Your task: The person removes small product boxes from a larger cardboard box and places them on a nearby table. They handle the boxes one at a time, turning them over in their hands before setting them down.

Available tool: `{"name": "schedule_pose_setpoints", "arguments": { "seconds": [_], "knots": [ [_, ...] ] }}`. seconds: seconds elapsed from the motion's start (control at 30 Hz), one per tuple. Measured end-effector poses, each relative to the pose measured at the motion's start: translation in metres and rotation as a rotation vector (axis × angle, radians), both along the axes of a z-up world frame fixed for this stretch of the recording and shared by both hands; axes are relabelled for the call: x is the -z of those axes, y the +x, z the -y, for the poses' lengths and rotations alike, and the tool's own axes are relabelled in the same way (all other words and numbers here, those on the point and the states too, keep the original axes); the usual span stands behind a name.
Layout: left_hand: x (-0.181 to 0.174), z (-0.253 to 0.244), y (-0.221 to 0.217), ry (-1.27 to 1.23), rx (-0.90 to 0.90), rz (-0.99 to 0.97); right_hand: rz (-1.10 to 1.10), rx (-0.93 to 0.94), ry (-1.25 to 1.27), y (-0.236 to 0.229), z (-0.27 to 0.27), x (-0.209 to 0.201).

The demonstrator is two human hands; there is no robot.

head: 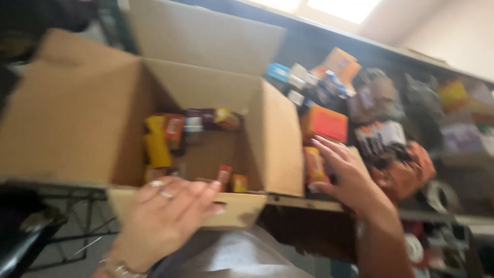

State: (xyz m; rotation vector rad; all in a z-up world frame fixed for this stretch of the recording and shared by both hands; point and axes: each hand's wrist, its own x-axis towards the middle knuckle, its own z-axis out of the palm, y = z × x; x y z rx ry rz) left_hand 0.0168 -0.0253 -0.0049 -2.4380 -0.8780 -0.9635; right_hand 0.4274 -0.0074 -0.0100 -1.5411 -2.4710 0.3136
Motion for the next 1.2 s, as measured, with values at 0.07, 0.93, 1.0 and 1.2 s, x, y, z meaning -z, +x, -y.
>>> {"name": "schedule_pose_setpoints", "arguments": {
  "seconds": [0.07, 0.93, 1.0, 1.2],
  "knots": [
    [-0.005, 0.003, 0.002, 0.005, 0.031, 0.057, -0.15, 0.106, -0.005, -0.031, 0.015, -0.044],
    [-0.006, -0.009, -0.011, 0.075, 0.132, 0.2, 0.235, -0.202, -0.384, -0.281, -0.163, -0.071],
    [-0.004, -0.007, -0.011, 0.087, 0.139, 0.184, 0.056, -0.201, -0.435, -0.247, -0.144, -0.094],
    [0.01, -0.004, 0.002, -0.084, 0.068, 0.378, -0.848, -0.313, -0.467, -0.173, -0.062, -0.067]
  ]
}}
